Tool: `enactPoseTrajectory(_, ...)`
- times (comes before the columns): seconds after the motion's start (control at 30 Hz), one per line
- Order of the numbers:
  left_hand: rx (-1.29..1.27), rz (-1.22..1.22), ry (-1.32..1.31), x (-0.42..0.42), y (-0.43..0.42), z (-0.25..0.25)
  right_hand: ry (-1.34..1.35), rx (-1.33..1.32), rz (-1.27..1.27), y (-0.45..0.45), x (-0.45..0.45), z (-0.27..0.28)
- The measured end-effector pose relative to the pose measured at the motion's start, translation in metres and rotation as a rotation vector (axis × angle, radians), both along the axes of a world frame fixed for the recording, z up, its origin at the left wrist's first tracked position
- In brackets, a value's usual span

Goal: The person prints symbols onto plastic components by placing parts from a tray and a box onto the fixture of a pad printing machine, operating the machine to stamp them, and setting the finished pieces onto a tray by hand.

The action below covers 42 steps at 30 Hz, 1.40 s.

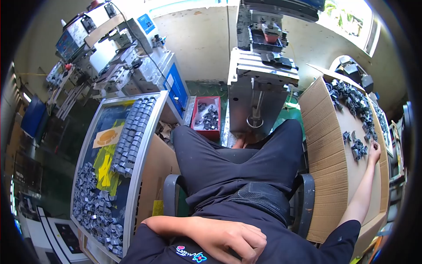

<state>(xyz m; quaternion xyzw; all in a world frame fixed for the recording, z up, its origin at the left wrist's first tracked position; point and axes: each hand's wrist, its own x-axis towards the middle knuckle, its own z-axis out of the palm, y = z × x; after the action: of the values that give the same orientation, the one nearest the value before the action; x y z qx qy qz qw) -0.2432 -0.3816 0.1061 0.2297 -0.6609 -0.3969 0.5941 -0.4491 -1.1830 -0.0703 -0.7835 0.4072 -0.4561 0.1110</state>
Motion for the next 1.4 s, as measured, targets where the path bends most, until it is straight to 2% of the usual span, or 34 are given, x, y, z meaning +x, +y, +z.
enactPoseTrajectory(0.03, -0.047, 0.057, 0.031, -0.007, -0.004, -0.004, -0.007, -0.009, 0.013, 0.003, 0.001, 0.001)
enactPoseTrajectory(0.17, -0.143, 0.263, -0.285, -0.005, -0.015, 0.001, -0.024, -0.02, 0.03, 0.021, 0.004, 0.005)
enactPoseTrajectory(0.27, -0.146, 0.334, -0.303, 0.003, -0.019, 0.007, -0.012, -0.043, -0.019, 0.036, 0.008, 0.012)
enactPoseTrajectory(0.4, -0.056, 0.063, -0.147, 0.019, -0.016, 0.008, -0.06, -0.036, -0.017, 0.046, 0.012, 0.014)
enactPoseTrajectory(0.53, 0.047, -0.009, -0.077, 0.052, -0.016, -0.001, -0.095, -0.036, -0.048, 0.052, 0.016, 0.02)
enactPoseTrajectory(0.63, 0.058, 0.554, -0.071, 0.102, -0.041, -0.009, -0.083, -0.05, -0.017, 0.051, 0.039, 0.034)
enactPoseTrajectory(0.67, 0.207, 0.8, -0.111, 0.115, -0.053, 0.003, -0.057, -0.009, -0.004, 0.069, 0.062, 0.052)
enactPoseTrajectory(0.73, 0.15, 1.075, -0.243, 0.161, -0.093, 0.005, -0.143, -0.042, 0.272, 0.08, 0.111, 0.077)
enactPoseTrajectory(0.83, 0.117, 1.321, -0.44, 0.225, -0.143, 0.007, -0.23, 0.026, 0.637, 0.172, 0.198, 0.14)
enactPoseTrajectory(0.87, 0.101, 1.374, -0.557, 0.245, -0.157, 0.006, -0.26, 0.128, 0.754, 0.21, 0.221, 0.159)
enactPoseTrajectory(0.93, 0.233, 1.409, -0.668, 0.265, -0.179, 0.014, -0.128, 0.022, 0.893, 0.279, 0.26, 0.188)
enactPoseTrajectory(1.0, 0.318, 1.419, -0.704, 0.289, -0.202, 0.012, 0.06, -0.02, 0.919, 0.334, 0.29, 0.209)
enactPoseTrajectory(1.07, 0.35, 1.429, -0.731, 0.303, -0.22, 0.009, 0.049, -0.223, 0.99, 0.36, 0.323, 0.219)
enactPoseTrajectory(1.13, 0.383, 1.444, -0.76, 0.305, -0.228, 0.009, -0.093, -0.106, 0.909, 0.386, 0.35, 0.228)
enactPoseTrajectory(1.17, 0.45, 1.414, -0.765, 0.3, -0.226, 0.011, -0.28, -0.119, 0.901, 0.393, 0.366, 0.225)
enactPoseTrajectory(1.2, 0.392, 1.508, -0.797, 0.306, -0.229, -0.005, -0.41, -0.034, 0.86, 0.399, 0.381, 0.223)
enactPoseTrajectory(1.27, 0.427, 1.468, -0.708, 0.298, -0.225, 0.002, -0.639, 0.117, 0.756, 0.396, 0.419, 0.211)
enactPoseTrajectory(1.37, 0.308, 1.578, -0.765, 0.312, -0.226, -0.013, -0.817, 0.382, 0.711, 0.412, 0.447, 0.2)
enactPoseTrajectory(1.4, 0.341, 1.566, -0.76, 0.308, -0.223, -0.012, -0.769, 0.342, 0.649, 0.417, 0.452, 0.191)
